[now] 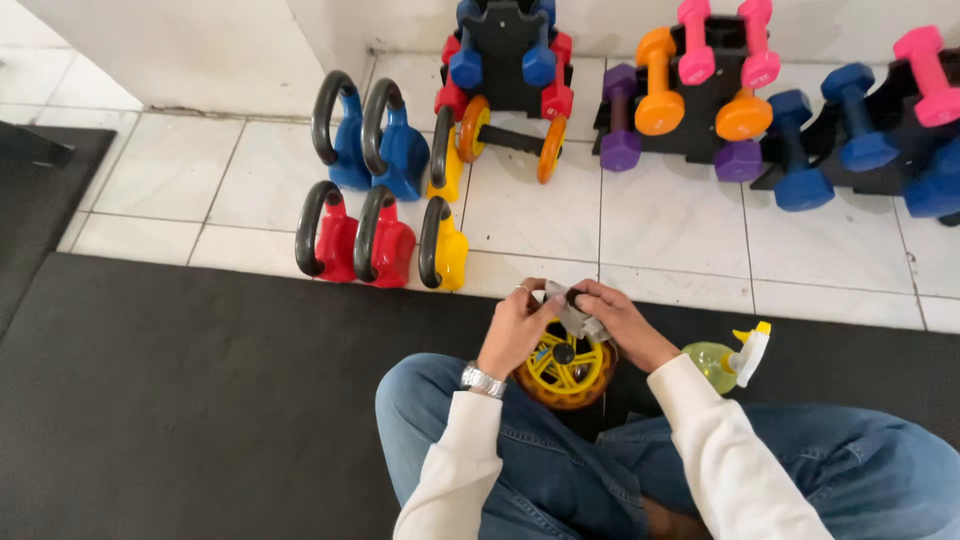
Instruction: The person sits on the floor and cleans a yellow and orange dumbbell using a spray bottle and a cloth. They spray the dumbbell and wipe it thoroughly, rotating it to clean all sides, then place it on the floor.
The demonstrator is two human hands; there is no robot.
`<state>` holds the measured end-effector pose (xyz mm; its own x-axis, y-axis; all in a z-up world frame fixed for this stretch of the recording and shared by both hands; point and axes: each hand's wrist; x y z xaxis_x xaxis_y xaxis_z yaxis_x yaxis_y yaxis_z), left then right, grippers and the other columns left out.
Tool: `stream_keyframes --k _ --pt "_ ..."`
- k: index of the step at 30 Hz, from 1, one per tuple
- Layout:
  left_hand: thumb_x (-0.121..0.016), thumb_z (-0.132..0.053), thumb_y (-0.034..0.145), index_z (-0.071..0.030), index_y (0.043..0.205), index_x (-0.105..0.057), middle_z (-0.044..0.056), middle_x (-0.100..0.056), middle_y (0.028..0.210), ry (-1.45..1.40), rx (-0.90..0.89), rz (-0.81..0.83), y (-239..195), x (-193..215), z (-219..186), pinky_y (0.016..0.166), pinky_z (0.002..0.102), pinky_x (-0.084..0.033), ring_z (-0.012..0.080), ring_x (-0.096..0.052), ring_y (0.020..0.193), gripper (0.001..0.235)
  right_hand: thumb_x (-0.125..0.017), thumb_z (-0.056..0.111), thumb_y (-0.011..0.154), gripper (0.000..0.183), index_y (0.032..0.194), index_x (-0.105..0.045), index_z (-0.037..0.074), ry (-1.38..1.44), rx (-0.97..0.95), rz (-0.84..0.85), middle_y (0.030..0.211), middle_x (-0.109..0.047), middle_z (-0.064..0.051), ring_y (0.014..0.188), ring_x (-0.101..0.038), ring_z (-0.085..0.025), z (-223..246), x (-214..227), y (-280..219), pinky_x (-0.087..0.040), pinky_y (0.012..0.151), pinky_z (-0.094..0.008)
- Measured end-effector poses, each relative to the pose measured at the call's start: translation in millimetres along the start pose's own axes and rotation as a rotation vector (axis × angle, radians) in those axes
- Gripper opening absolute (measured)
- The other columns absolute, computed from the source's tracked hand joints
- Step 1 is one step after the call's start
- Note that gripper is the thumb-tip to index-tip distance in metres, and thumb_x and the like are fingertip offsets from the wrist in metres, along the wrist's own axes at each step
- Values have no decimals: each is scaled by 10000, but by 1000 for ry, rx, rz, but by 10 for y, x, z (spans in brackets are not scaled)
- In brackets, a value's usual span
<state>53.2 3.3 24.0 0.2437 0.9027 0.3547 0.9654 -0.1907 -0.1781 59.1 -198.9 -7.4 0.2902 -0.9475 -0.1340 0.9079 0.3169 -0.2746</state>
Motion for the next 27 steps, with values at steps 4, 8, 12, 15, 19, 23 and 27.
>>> stream_keyframes --k 4,8,12,15,19,23,27 --pt "-693 -391 894 -95 1233 -689 -8 -499 662 -133 33 -156 -5 -67 -79 562 326 -349 110 -425 602 450 -597 222 1015 121 930 -602 136 73 -64 -126 828 -595 6 762 -556 -103 -28 -34 -18 -432 678 -268" --pt "-791 -363 819 -111 1240 -758 -72 -415 545 -233 80 -274 -103 -99 -73 478 289 -274 50 -297 519 492 -596 213 1010 136 1011 -656 91 -10 74 -354 957 -663 -5 920 -597 -110 -186 -152 -269 -462 819 -287" --pt "-872 -311 778 -142 1126 -824 52 -699 732 -350 254 -444 -52 -130 161 703 277 -529 125 -640 734 390 -576 219 1016 169 1115 -581 83 145 50 -677 1051 -615 -81 954 -577 -188 -209 -567 -504 -470 846 -354" --pt "-819 -324 828 -180 1014 -853 73 -739 754 -338 286 -549 0 -222 160 697 292 -538 140 -664 736 237 -558 293 1051 308 1264 -440 105 313 -64 -982 1186 -508 -155 1024 -532 -267 -378 -1171 -815 -459 906 -428" --pt "-771 -279 896 -94 1045 -830 176 -716 818 -384 86 -709 -281 -583 297 710 346 -537 225 -693 786 245 -622 355 1055 389 1287 -400 134 455 -71 -1048 1184 -554 -160 1033 -573 -221 -1 -1546 -909 -497 917 -481" --pt "-564 -306 1047 -88 1261 -565 106 -654 1020 -661 198 -564 -629 -829 597 892 328 -508 175 -620 974 305 -631 253 1049 171 1179 -545 183 357 9 -1045 980 -585 -5 899 -601 -99 -137 -935 -801 -508 801 -248" --pt "-617 -412 1012 -54 1336 -496 142 -613 1098 -576 198 -362 -598 -388 296 913 380 -473 232 -584 1038 497 -728 265 948 269 1168 -667 121 -43 9 -599 1089 -644 -64 1084 -582 -181 -170 -294 -642 -497 961 -398"
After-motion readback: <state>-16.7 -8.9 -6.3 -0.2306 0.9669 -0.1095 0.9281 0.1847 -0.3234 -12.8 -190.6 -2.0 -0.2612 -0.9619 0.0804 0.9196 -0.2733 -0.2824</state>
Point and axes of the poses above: each hand's wrist, its own y-axis towards the middle knuckle, its own x-axis out of the back of the hand, z = x × y
